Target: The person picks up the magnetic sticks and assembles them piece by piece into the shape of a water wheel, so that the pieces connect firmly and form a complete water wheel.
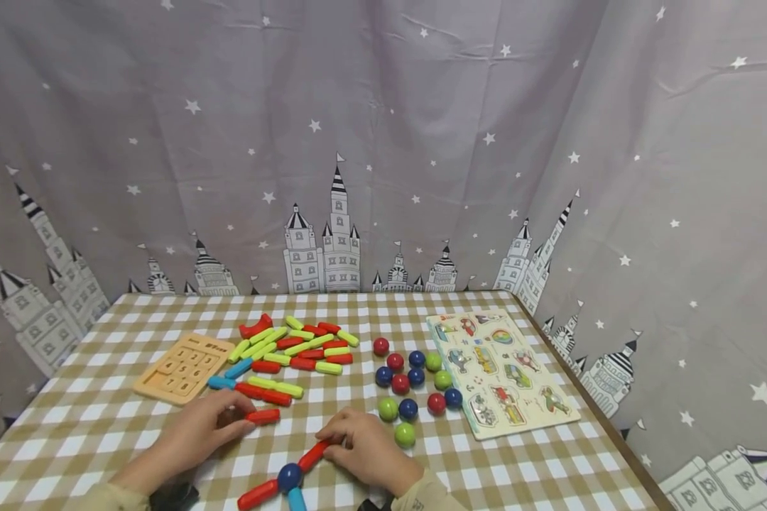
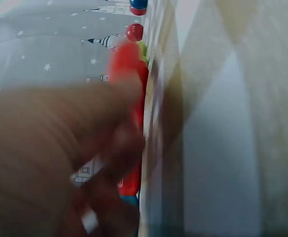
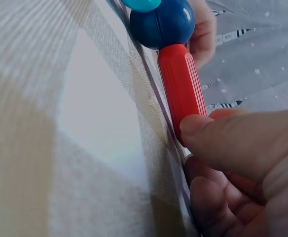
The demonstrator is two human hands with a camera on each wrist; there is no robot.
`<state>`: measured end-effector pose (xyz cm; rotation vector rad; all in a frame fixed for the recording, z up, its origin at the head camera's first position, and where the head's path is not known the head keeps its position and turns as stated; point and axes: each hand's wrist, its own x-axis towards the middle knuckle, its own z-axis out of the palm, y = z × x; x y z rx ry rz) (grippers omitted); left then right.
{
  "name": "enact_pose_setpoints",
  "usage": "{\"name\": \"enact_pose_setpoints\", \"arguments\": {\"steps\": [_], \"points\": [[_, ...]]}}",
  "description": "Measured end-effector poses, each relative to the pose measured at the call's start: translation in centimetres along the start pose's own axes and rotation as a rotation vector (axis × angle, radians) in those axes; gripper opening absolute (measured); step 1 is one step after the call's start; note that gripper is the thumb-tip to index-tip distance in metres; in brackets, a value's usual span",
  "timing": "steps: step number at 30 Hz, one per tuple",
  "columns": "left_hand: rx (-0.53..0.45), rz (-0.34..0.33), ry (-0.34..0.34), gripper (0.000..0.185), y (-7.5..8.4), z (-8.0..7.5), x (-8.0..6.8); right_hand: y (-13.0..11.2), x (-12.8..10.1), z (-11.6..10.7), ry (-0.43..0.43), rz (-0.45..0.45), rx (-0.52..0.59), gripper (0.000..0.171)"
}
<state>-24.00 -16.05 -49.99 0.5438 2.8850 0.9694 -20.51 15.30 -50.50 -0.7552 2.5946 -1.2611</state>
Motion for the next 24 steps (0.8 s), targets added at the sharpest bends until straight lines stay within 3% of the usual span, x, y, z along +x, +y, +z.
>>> {"name": "enact_pose_setpoints", "arguments": {"steps": [4, 7, 17, 24], "points": [[-0.12, 0.205, -0.145, 0.014, -0.1, -0.3, -0.6, 0.1, 0.0, 0.2, 0.014, 0.001, -0.007, 0.022], [-0.165, 0.283, -0.237, 0.011, 0.1, -0.6, -0.7, 0.1, 0.1, 0.2, 0.019, 0.002, -0.016, 0.021], [-0.154, 0.351, -0.284, 0.013, 1.1, -0.4, -0.9, 0.1, 0.1, 0.1, 0.027, 0.006, -0.001, 0.019], [-0.16, 0.286, -0.325, 0.017, 1.1, -0.6, -1.1, -0.1, 0.1, 0.1, 0.026, 0.029, 0.002, 0.022]]}}
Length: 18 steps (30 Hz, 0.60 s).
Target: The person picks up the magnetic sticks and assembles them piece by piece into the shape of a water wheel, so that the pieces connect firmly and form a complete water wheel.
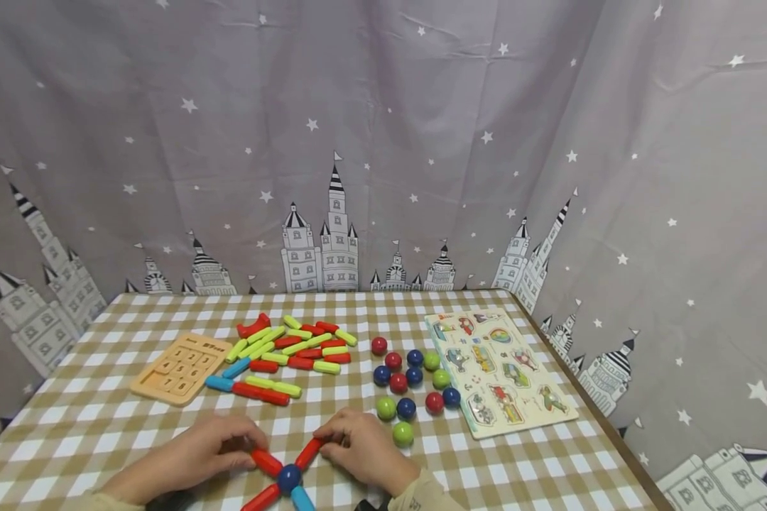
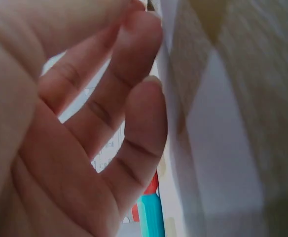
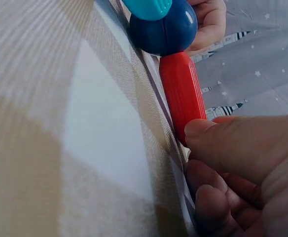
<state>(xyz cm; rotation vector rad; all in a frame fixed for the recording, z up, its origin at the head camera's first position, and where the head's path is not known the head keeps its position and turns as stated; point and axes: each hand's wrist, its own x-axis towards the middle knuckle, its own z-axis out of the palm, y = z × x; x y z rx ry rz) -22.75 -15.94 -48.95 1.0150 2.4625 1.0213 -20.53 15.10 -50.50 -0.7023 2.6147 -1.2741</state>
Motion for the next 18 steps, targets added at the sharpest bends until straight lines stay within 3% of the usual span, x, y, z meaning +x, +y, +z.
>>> {"name": "enact_pose_setpoints", "arguments": {"steps": [10, 18], "points": [[0.103, -0.156, 0.065, 0.016, 0.2, -0.4, -2.7, -0.4, -0.1, 0.2, 0.011, -0.021, -0.021, 0.02], [-0.055, -0.227, 0.002, 0.018, 0.6, 0.8, -3.1, 0.2, -0.1, 0.2, 0.029, 0.008, 0.033, 0.019]]}}
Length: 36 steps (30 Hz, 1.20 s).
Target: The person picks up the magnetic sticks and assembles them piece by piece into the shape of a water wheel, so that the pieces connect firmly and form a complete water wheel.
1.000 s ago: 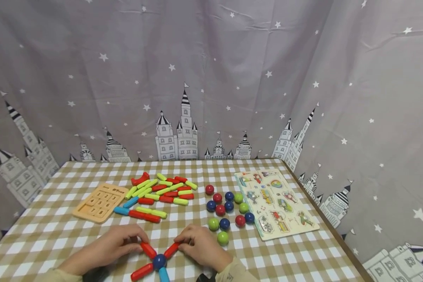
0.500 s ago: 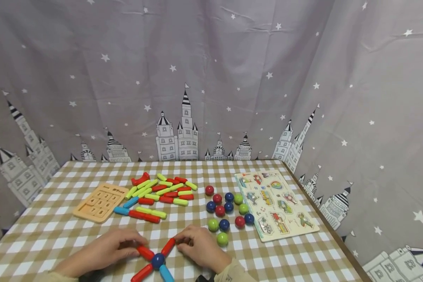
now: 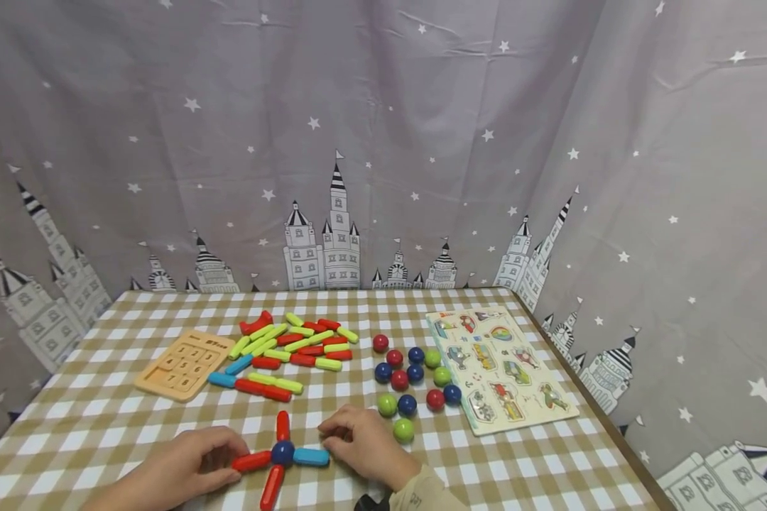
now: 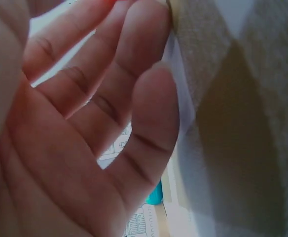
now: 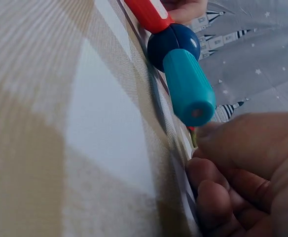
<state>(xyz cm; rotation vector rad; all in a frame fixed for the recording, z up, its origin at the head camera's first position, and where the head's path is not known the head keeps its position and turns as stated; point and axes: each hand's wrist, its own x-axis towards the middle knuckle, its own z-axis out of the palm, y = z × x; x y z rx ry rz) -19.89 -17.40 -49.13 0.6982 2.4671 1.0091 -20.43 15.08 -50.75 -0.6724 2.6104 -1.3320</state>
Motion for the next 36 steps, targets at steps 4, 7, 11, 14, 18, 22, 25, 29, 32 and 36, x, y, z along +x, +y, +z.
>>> {"name": "enact_pose_setpoints", "arguments": {"steps": [4, 7, 11, 14, 18, 22, 25, 29, 32, 36], "points": [[-0.034, 0.023, 0.01, 0.016, -0.4, -0.1, -0.1, -0.3, 0.8, -0.4, 0.057, 0.067, 0.014, 0.016], [-0.041, 0.048, 0.021, 0.014, -0.7, -0.2, -0.3, -0.7, 2.7, -1.3, 0.147, 0.114, -0.015, 0.016], [-0.045, 0.069, 0.031, 0.014, -1.0, -0.2, -0.3, -0.7, 6.4, -3.1, 0.218, 0.135, -0.138, 0.018], [-0.059, 0.089, 0.037, 0.014, -1.1, -0.1, -0.1, -0.3, 8.8, -4.0, 0.2, 0.173, -0.207, 0.02], [-0.079, 0.107, 0.039, 0.013, -1.1, 0.2, 0.0, 0.5, 10.6, -4.0, 0.145, 0.196, -0.251, 0.017], [-0.077, 0.101, 0.049, 0.014, -1.0, 0.1, -0.1, 0.8, 11.6, -3.5, 0.142, 0.149, -0.282, 0.009], [-0.074, 0.095, 0.056, 0.014, -0.9, 0.1, -0.1, 0.8, 11.8, -3.2, 0.15, 0.138, -0.288, 0.008], [-0.091, 0.092, 0.05, 0.014, -1.0, 0.1, -0.2, 0.6, 11.9, -2.9, 0.131, 0.147, -0.288, 0.01], [-0.1, 0.099, 0.047, 0.014, -1.1, 0.2, -0.2, 0.6, 11.5, -2.7, 0.132, 0.182, -0.233, 0.015], [-0.094, 0.107, 0.051, 0.014, -1.2, 0.3, -0.2, 0.9, 11.1, -2.7, 0.16, 0.235, -0.07, 0.018]]}}
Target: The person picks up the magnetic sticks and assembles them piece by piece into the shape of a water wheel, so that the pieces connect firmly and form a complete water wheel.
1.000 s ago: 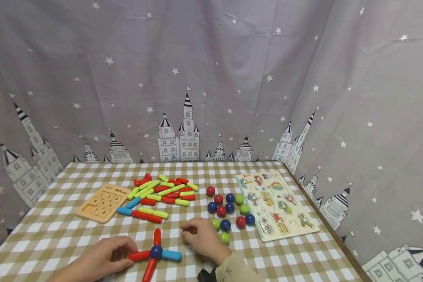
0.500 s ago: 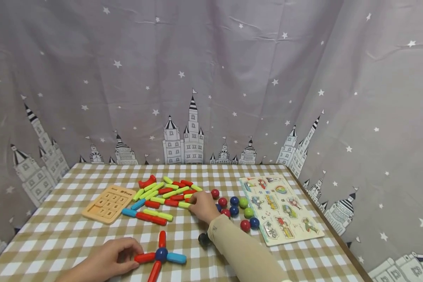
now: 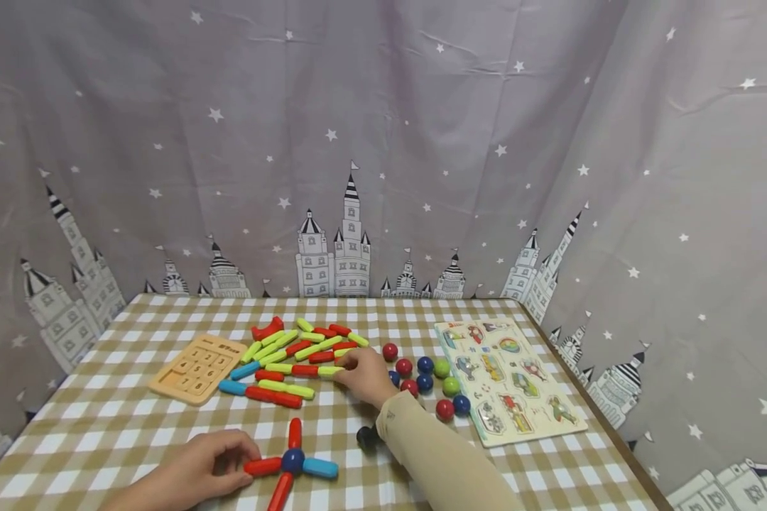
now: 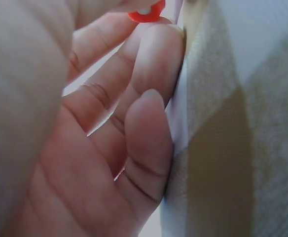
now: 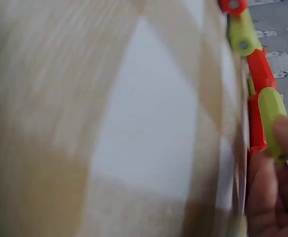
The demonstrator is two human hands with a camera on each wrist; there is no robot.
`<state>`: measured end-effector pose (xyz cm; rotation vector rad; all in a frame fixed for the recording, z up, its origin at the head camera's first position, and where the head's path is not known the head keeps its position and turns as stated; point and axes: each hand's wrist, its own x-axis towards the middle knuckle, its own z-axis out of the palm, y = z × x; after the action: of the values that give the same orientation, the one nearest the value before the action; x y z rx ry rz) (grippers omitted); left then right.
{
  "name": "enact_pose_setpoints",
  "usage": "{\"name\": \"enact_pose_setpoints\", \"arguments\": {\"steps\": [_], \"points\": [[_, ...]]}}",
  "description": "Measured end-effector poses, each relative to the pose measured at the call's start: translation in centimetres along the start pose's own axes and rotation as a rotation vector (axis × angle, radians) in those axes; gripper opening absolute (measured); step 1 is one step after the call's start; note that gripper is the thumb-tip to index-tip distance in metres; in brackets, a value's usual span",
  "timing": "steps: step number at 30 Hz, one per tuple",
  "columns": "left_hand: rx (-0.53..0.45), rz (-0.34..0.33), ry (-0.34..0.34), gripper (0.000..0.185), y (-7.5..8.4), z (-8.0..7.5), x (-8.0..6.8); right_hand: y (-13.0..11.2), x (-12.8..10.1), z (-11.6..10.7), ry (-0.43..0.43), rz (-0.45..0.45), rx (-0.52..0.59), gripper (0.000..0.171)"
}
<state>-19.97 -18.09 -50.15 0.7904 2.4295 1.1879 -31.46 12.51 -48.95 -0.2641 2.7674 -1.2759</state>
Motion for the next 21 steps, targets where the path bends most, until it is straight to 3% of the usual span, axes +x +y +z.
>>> {"name": "enact_pose_setpoints", "arguments": {"steps": [3, 6, 9, 14, 17, 19, 21], "points": [[0.005, 0.001, 0.003, 0.014, 0.0, 0.0, 0.0, 0.5, 0.1, 0.0, 0.009, 0.035, 0.13, 0.018], [0.008, -0.002, 0.005, 0.014, 0.0, 0.0, 0.0, 0.6, 0.1, 0.0, 0.026, 0.033, 0.142, 0.015], [0.0, -0.02, 0.004, 0.014, 0.0, 0.0, -0.1, 0.2, -0.1, -0.2, 0.037, 0.007, 0.034, 0.014], [-0.004, -0.024, 0.005, 0.014, 0.0, 0.0, 0.0, -2.2, -1.2, -0.9, 0.005, -0.087, -0.249, 0.014], [0.006, -0.005, 0.012, 0.014, 0.1, -0.1, 0.0, -3.3, -1.9, -1.3, -0.032, -0.127, -0.335, 0.008], [0.007, 0.0, 0.014, 0.013, 0.1, -0.2, 0.1, -3.5, -2.4, -1.6, -0.084, -0.09, -0.26, 0.007], [0.013, 0.001, 0.016, 0.013, 0.1, -0.2, 0.2, -3.5, -3.1, -2.0, -0.17, -0.035, -0.097, 0.007]]}}
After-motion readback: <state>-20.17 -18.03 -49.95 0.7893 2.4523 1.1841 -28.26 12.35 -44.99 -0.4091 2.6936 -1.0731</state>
